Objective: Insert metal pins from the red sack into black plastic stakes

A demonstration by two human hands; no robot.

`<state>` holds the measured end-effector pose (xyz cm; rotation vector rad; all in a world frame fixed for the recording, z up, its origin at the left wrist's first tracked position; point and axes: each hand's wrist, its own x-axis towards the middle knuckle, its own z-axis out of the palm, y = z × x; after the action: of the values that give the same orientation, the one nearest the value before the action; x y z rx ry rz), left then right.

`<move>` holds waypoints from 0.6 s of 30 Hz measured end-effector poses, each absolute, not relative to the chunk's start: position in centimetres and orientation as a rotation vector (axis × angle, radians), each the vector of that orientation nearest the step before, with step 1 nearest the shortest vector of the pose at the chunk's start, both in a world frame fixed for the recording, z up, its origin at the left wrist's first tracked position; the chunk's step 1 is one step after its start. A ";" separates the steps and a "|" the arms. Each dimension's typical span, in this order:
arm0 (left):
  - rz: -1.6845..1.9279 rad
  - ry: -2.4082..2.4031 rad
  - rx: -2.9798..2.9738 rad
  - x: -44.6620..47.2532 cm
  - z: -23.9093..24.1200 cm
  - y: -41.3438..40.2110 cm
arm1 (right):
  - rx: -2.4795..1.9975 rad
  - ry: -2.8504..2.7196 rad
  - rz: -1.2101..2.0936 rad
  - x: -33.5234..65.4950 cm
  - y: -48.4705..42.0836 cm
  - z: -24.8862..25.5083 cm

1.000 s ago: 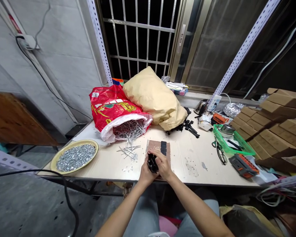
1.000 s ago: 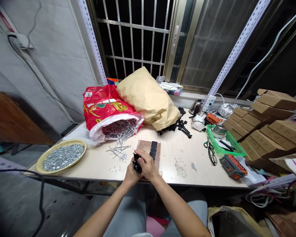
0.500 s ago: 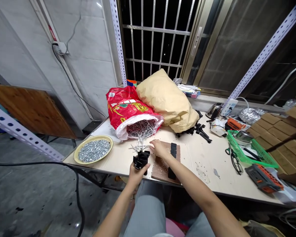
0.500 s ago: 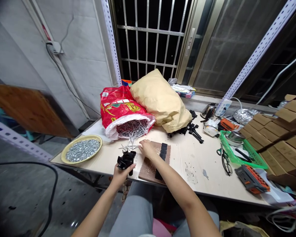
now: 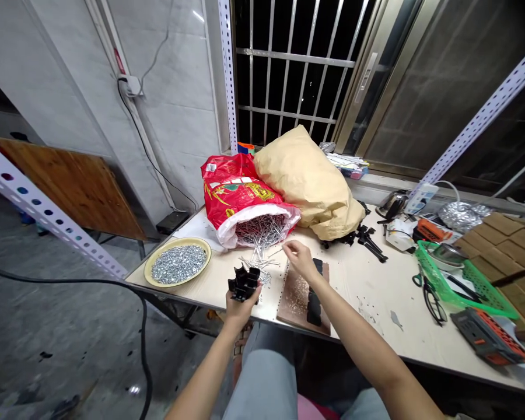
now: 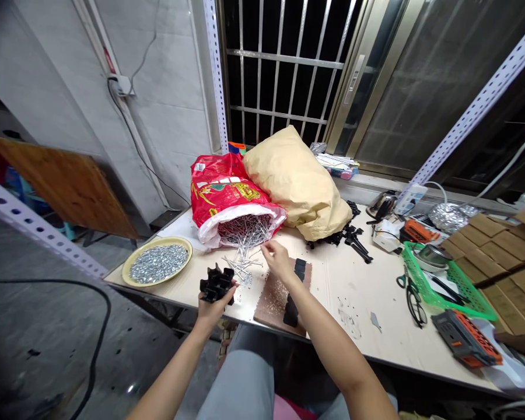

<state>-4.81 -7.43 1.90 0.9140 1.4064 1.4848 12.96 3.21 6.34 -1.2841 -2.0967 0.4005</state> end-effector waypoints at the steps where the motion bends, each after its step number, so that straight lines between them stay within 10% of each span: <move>1: 1.458 1.375 0.959 -4.6 2.3 -7.5 | -1.247 -1.994 0.475 13.3 2.9 7.1; 8: 1.269 1.028 1.139 -2.4 6.2 -8.3 | -0.924 -1.402 1.304 12.7 0.5 8.9; 18: 1.045 0.801 1.064 -3.5 6.3 -8.0 | -0.921 -1.578 1.422 13.6 -2.7 6.6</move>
<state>-3.50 -8.04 6.33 1.0642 0.8014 1.0454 13.55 -2.72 6.56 -0.9212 -1.5776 1.4216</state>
